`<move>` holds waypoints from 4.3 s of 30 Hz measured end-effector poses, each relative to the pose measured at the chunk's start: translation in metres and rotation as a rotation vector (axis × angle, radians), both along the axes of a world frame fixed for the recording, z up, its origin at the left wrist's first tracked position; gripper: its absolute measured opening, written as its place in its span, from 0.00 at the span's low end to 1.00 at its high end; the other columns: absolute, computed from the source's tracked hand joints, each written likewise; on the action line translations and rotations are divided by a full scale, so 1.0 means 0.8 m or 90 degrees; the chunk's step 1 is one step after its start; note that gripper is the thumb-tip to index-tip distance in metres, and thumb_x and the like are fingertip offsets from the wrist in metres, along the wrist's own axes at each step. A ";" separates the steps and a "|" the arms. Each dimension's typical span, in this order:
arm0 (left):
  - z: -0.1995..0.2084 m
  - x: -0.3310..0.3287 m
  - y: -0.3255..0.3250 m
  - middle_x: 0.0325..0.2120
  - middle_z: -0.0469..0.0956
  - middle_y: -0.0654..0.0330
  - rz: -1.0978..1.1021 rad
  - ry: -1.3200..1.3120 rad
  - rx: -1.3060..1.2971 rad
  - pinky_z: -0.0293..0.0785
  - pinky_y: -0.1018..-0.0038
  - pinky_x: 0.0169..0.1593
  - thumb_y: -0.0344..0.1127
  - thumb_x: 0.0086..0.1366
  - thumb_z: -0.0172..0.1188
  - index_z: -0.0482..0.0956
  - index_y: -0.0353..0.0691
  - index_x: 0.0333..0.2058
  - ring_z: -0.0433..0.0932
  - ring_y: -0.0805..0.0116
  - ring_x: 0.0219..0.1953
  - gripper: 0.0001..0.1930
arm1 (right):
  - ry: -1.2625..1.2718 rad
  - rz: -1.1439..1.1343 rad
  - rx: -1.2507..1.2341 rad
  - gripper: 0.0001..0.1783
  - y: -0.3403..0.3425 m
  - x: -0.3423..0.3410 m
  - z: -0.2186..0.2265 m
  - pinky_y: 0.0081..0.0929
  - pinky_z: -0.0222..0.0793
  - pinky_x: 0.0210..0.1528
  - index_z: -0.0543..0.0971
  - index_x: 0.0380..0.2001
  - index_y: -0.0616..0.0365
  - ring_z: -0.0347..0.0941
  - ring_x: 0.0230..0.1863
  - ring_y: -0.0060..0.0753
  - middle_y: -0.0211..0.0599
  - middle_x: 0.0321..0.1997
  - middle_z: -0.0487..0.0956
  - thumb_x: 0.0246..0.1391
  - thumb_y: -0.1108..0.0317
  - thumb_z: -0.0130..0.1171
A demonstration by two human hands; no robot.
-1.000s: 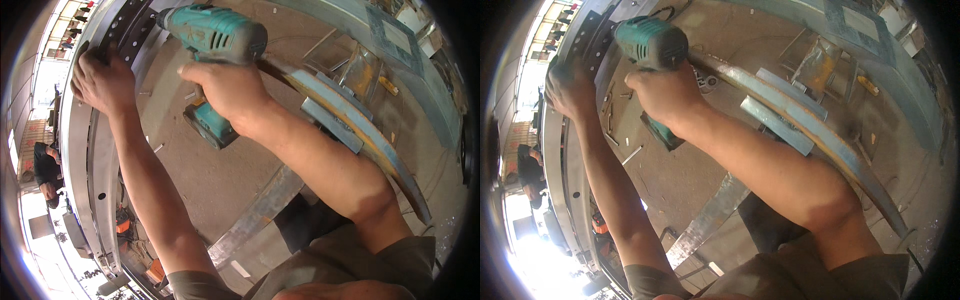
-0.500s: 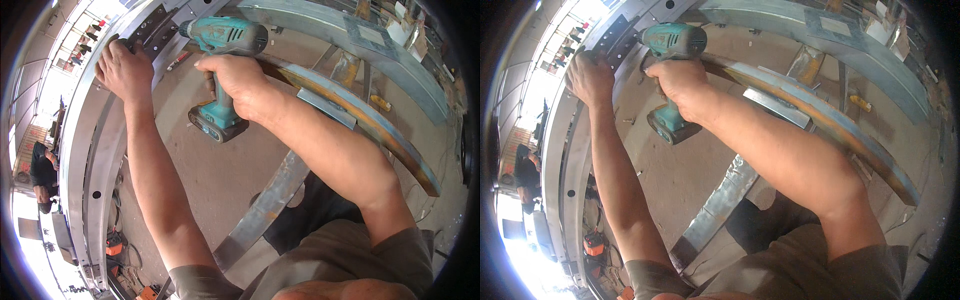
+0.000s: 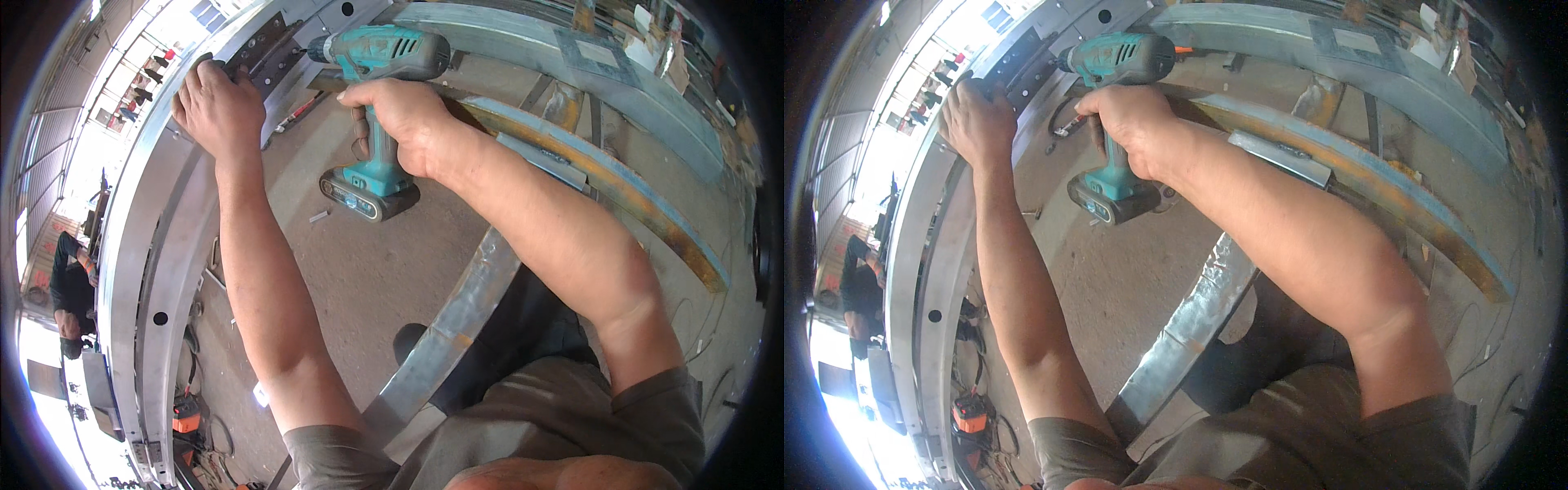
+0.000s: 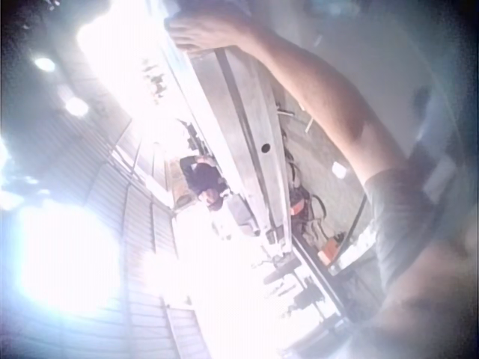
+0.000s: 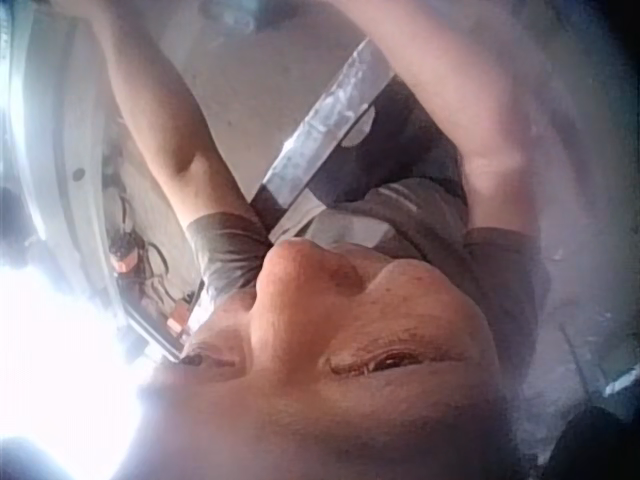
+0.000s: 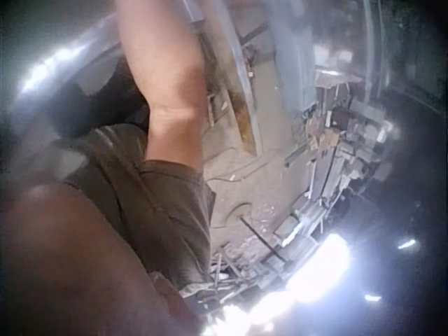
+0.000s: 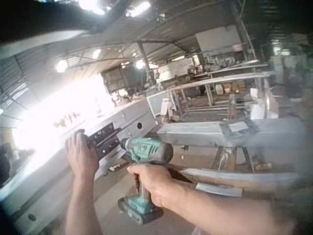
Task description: The person uses a cordless drill to fasten screws into a large metal frame or door panel. They repeatedly position the drill, drive screws into pre-drilled holes, and reposition the panel to access different fastening points. The person then walks away from the work area while holding the drill.
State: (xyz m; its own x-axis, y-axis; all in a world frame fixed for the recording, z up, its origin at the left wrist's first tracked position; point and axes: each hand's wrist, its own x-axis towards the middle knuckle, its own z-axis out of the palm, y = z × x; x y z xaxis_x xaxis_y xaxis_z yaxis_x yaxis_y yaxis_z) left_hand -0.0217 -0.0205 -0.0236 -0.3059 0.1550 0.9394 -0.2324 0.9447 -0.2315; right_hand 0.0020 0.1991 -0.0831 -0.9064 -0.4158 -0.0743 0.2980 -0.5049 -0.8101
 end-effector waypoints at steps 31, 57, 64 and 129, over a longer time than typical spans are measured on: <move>0.007 0.003 -0.007 0.49 0.82 0.55 0.037 -0.067 0.029 0.56 0.56 0.68 0.45 0.63 0.67 0.81 0.39 0.49 0.75 0.55 0.59 0.20 | -0.003 -0.048 0.021 0.06 -0.003 0.007 0.002 0.29 0.69 0.26 0.77 0.27 0.58 0.71 0.23 0.26 0.32 0.25 0.75 0.55 0.69 0.63; 0.001 -0.004 -0.013 0.46 0.83 0.54 0.009 0.006 -0.011 0.58 0.56 0.66 0.43 0.60 0.68 0.81 0.38 0.44 0.76 0.53 0.56 0.18 | 0.072 -0.079 0.070 0.07 -0.007 0.001 -0.006 0.32 0.68 0.26 0.78 0.25 0.59 0.70 0.22 0.28 0.34 0.25 0.75 0.53 0.68 0.64; -0.001 -0.004 -0.014 0.46 0.83 0.53 0.002 -0.003 0.000 0.56 0.56 0.67 0.43 0.59 0.68 0.81 0.37 0.46 0.76 0.53 0.57 0.20 | 0.069 -0.066 0.069 0.08 -0.002 -0.001 -0.006 0.30 0.68 0.26 0.78 0.24 0.58 0.71 0.22 0.27 0.33 0.24 0.75 0.54 0.68 0.64; 0.003 -0.007 -0.025 0.47 0.82 0.53 -0.002 -0.046 0.008 0.56 0.51 0.67 0.47 0.62 0.66 0.83 0.39 0.47 0.76 0.51 0.57 0.20 | 0.089 -0.091 0.104 0.08 -0.010 -0.002 -0.009 0.29 0.69 0.28 0.78 0.23 0.55 0.71 0.22 0.24 0.30 0.22 0.74 0.53 0.67 0.65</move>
State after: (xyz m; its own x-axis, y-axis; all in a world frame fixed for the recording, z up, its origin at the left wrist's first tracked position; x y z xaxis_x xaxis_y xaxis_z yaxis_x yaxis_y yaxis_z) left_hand -0.0277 -0.0405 -0.0214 -0.3725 0.1439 0.9168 -0.2119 0.9486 -0.2350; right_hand 0.0007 0.1913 -0.0900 -0.9613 -0.2756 0.0003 0.1123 -0.3928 -0.9127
